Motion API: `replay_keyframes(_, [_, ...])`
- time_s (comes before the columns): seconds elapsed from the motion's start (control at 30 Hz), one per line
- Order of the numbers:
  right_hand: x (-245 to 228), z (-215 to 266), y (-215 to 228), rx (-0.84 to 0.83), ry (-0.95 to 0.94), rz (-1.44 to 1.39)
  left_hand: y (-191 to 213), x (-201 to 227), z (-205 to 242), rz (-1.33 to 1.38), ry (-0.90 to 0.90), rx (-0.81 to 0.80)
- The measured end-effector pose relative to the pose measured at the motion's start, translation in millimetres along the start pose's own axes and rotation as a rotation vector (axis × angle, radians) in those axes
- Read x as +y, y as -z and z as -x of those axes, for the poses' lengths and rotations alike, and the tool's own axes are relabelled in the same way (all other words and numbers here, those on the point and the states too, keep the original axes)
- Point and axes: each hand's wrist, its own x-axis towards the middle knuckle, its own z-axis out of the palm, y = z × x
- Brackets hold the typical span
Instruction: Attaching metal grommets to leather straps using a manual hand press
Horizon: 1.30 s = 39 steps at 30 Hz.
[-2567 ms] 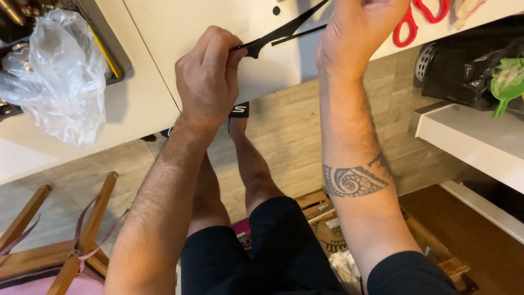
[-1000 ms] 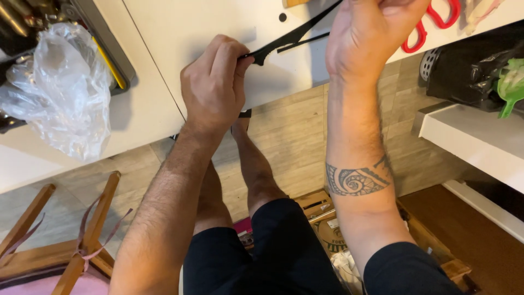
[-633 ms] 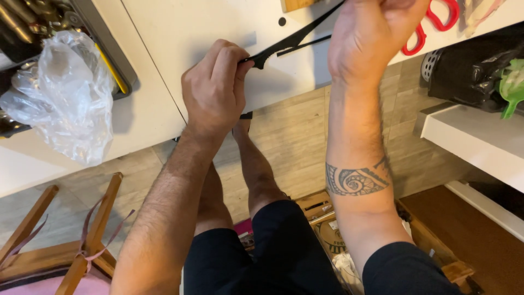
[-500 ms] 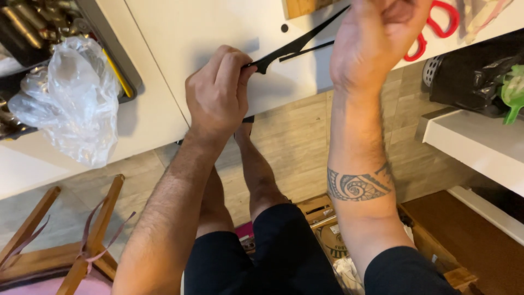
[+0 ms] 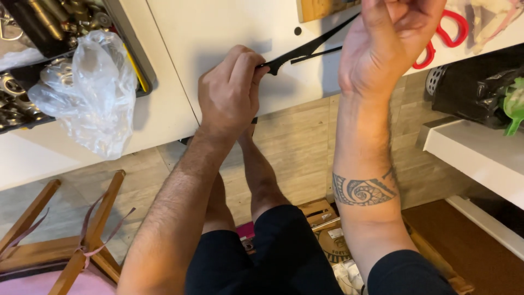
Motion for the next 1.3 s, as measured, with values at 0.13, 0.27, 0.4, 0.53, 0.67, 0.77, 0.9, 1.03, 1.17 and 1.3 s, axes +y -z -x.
replay_keyframes(0.13, [3.8, -5.1, 1.9, -0.022, 0.025, 0.002, 2.1, 2.3, 0.0, 0.022, 0.025, -0.013])
replay_keyframes(0.27, [-4.2, -5.2, -0.1, 0.004, -0.031, 0.021, 3.8, 3.7, -0.7, 0.005, 0.048, -0.029])
replay_keyframes(0.4, [-2.1, -7.2, -0.7, 0.001, 0.007, 0.007, 3.0, 2.8, -0.3, 0.002, 0.039, -0.027])
replay_keyframes(0.53, [-12.4, -3.4, -22.2, -0.038, 0.048, 0.074, 4.7, 2.4, -2.3, 0.031, 0.027, -0.026])
replay_keyframes(0.67, [-4.5, -4.5, -16.7, -0.053, 0.057, 0.045, 4.9, 3.7, 0.2, -0.002, 0.041, -0.049])
replay_keyframes(0.77, [-6.7, -7.7, -24.5, -0.039, 0.118, 0.056, 3.4, 2.2, -2.9, -0.017, 0.040, -0.039])
replay_keyframes(0.9, [-7.3, -3.6, -34.1, -0.089, 0.082, 0.056, 5.0, 3.1, -0.6, -0.002, 0.048, -0.039])
replay_keyframes(1.03, [-9.8, -5.0, -32.0, -0.069, 0.058, 0.031, 2.3, 2.7, 0.0, -0.047, 0.068, -0.056])
replay_keyframes(1.17, [-6.8, 1.6, -31.9, -0.108, 0.039, 0.010, 4.3, 3.2, -1.7, -0.024, 0.044, -0.049])
replay_keyframes(1.3, [-6.4, 1.0, -29.1, -0.104, 0.066, 0.075, 5.0, 4.5, -0.6, -0.005, 0.055, -0.042])
